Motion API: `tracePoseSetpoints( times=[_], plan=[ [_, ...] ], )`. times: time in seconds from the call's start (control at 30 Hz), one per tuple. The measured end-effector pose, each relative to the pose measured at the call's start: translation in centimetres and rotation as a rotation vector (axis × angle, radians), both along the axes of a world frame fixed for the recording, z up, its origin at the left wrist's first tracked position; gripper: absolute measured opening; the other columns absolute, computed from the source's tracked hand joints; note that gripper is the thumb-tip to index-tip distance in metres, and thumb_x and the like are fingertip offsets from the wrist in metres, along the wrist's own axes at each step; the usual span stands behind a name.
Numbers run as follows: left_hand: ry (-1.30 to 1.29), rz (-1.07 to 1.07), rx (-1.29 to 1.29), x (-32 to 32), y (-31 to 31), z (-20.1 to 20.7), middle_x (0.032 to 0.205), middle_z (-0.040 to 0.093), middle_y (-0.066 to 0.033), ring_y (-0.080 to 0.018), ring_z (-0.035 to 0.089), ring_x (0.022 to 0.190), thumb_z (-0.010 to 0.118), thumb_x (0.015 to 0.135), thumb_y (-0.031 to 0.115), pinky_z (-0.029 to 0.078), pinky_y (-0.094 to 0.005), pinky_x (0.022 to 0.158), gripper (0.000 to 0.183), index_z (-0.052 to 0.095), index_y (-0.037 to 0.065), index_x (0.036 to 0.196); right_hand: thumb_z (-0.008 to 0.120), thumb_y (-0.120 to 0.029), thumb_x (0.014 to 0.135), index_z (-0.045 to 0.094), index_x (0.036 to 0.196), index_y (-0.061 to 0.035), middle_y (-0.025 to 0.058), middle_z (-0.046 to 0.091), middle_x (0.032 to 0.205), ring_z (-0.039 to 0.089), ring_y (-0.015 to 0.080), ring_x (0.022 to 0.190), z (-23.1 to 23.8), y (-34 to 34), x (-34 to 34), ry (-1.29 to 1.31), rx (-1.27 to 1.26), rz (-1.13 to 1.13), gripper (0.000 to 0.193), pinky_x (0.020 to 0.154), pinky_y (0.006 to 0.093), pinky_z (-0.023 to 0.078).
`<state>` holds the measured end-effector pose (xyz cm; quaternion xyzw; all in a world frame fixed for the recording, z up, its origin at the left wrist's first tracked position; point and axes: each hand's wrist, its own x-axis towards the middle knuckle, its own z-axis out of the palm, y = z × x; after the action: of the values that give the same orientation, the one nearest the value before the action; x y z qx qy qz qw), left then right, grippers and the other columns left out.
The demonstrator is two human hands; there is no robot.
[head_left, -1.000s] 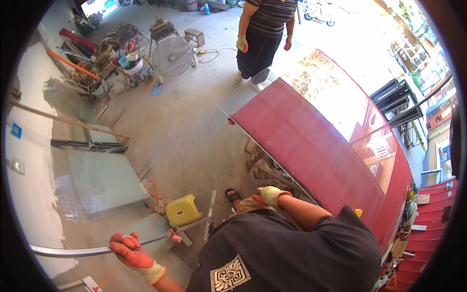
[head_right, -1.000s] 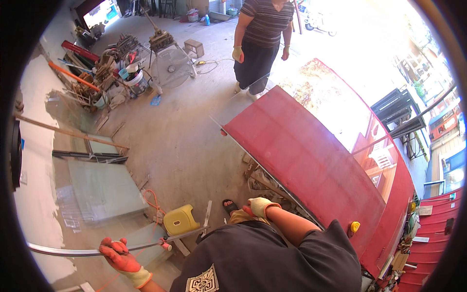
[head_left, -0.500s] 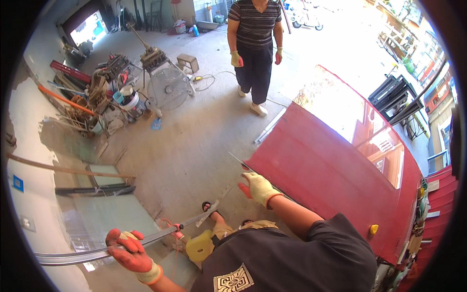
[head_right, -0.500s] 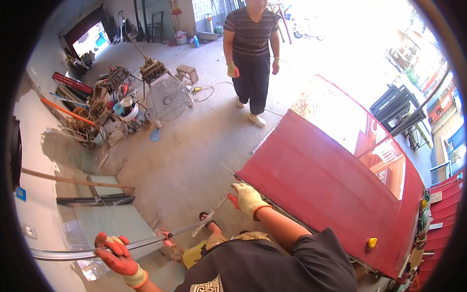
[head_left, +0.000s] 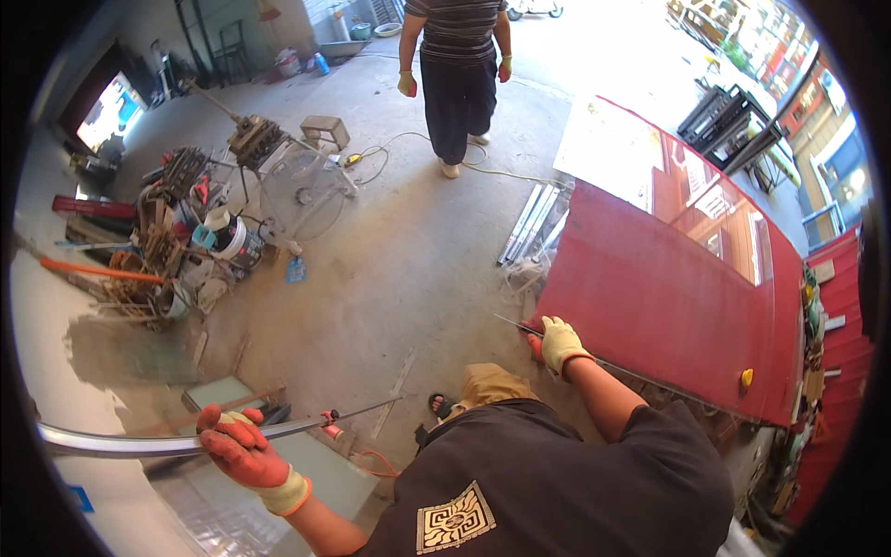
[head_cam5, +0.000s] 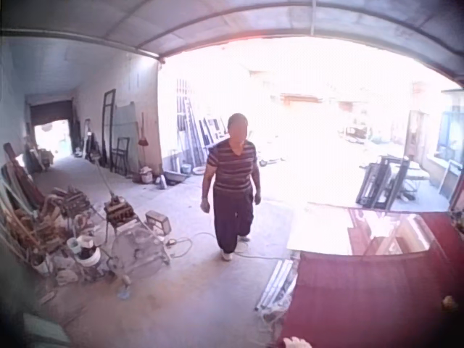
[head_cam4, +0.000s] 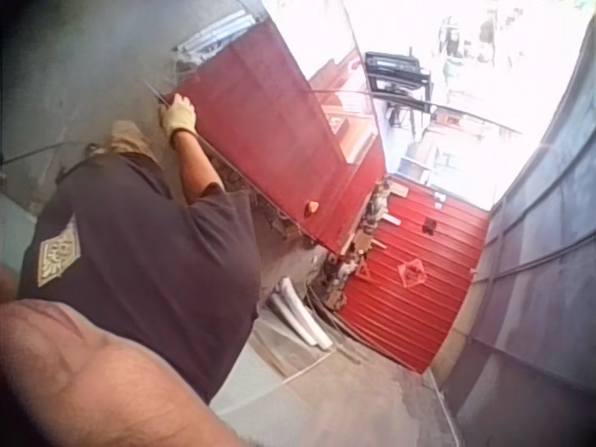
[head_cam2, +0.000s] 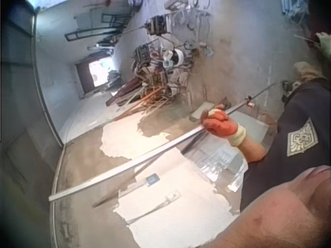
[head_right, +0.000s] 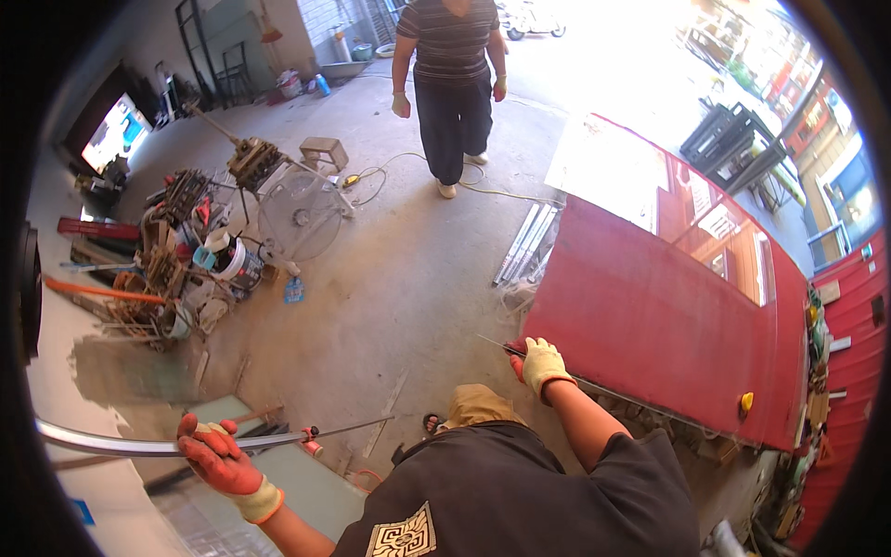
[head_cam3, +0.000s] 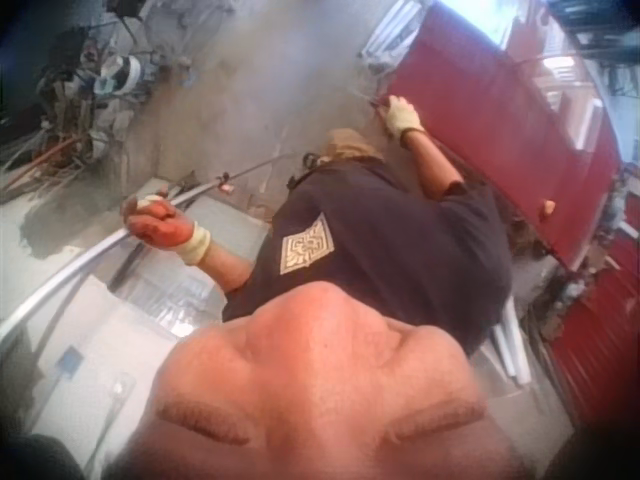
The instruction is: The person measures and marks a glass sheet on a work table, uses a T-square and a scoring tool to cut the glass, and ત્યારબાદ breaks the glass along the scored line with the help of another person.
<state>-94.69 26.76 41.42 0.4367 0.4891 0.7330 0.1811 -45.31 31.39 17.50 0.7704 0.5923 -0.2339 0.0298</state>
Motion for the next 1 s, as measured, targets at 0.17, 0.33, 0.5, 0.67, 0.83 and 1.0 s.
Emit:
tracePoseSetpoints(
  times=[0.17, 0.33, 0.5, 0.67, 0.83, 1.0],
  plan=[
    [0.070, -0.140, -0.034, -0.8, 9.6, 0.9, 0.059, 0.029, 0.0057, -0.0061, 0.028, 0.050, 0.042, 0.112, 0.042, 0.046, -0.0302, 0.068, 0.047, 0.053, -0.002, 0.123, 0.067, -0.045, 0.096, 0.054, 0.144, 0.0002, 0.0235, 0.061, 0.136, 0.059, 0.0392, 0.127, 0.1, 5.2, -5.9, 0.286, 0.215, 0.139, 0.067, 0.109, 0.0450, 0.048],
    [0.086, -0.333, 0.004, -1.6, 18.7, 1.7, 0.060, 0.032, 0.0066, -0.0054, 0.031, 0.051, 0.044, 0.111, 0.049, 0.047, -0.0311, 0.069, 0.052, 0.056, 0.000, 0.126, 0.068, -0.048, 0.097, 0.052, 0.146, -0.0004, 0.0247, 0.055, 0.147, 0.053, 0.0400, 0.136, 3.2, 14.8, -16.5, 0.712, 0.088, 0.353, 0.071, 0.115, 0.0446, 0.043],
    [0.099, -0.582, -0.009, 0.0, 28.5, 3.3, 0.064, 0.035, 0.0077, -0.0062, 0.033, 0.051, 0.047, 0.108, 0.056, 0.045, -0.0323, 0.067, 0.058, 0.057, 0.003, 0.128, 0.073, -0.044, 0.094, 0.045, 0.152, -0.0034, 0.0242, 0.058, 0.143, 0.055, 0.0387, 0.133, 6.7, 24.5, -25.2, 0.826, 0.433, 0.728, 0.076, 0.112, 0.0452, 0.044],
    [0.033, -0.981, -0.005, 2.7, 37.5, 4.5, 0.062, 0.039, 0.0073, -0.0080, 0.033, 0.048, 0.051, 0.105, 0.058, 0.044, -0.0343, 0.064, 0.056, 0.061, 0.007, 0.127, 0.074, -0.044, 0.092, 0.042, 0.153, -0.0035, 0.0212, 0.066, 0.132, 0.060, 0.0368, 0.128, 14.3, 32.4, -29.2, 1.135, 0.312, 0.826, 0.081, 0.103, 0.0437, 0.050],
    [0.017, -1.219, -0.028, 5.6, 47.4, 3.8, 0.060, 0.045, 0.0040, -0.0091, 0.045, 0.056, 0.053, 0.107, 0.052, 0.056, -0.0378, 0.078, 0.059, 0.060, -0.003, 0.128, 0.075, -0.037, 0.094, 0.069, 0.120, -0.0022, 0.0212, 0.072, 0.102, 0.068, 0.0417, 0.095, 14.4, 39.3, -30.2, 1.045, 0.677, 0.377, 0.044, 0.086, 0.0455, 0.055],
    [0.218, -1.337, 0.015, 10.0, 56.9, 3.7, 0.112, 0.066, -0.0092, -0.0183, 0.063, 0.109, 0.046, 0.112, 0.038, 0.043, -0.0434, 0.113, 0.059, 0.038, -0.001, 0.155, 0.059, -0.001, 0.104, 0.065, 0.112, -0.0018, -0.0004, 0.061, 0.099, 0.057, 0.0053, 0.088, 14.1, 45.5, -27.0, 1.703, 0.334, -0.210, 0.010, 0.071, 0.0168, 0.046]
  ],
)
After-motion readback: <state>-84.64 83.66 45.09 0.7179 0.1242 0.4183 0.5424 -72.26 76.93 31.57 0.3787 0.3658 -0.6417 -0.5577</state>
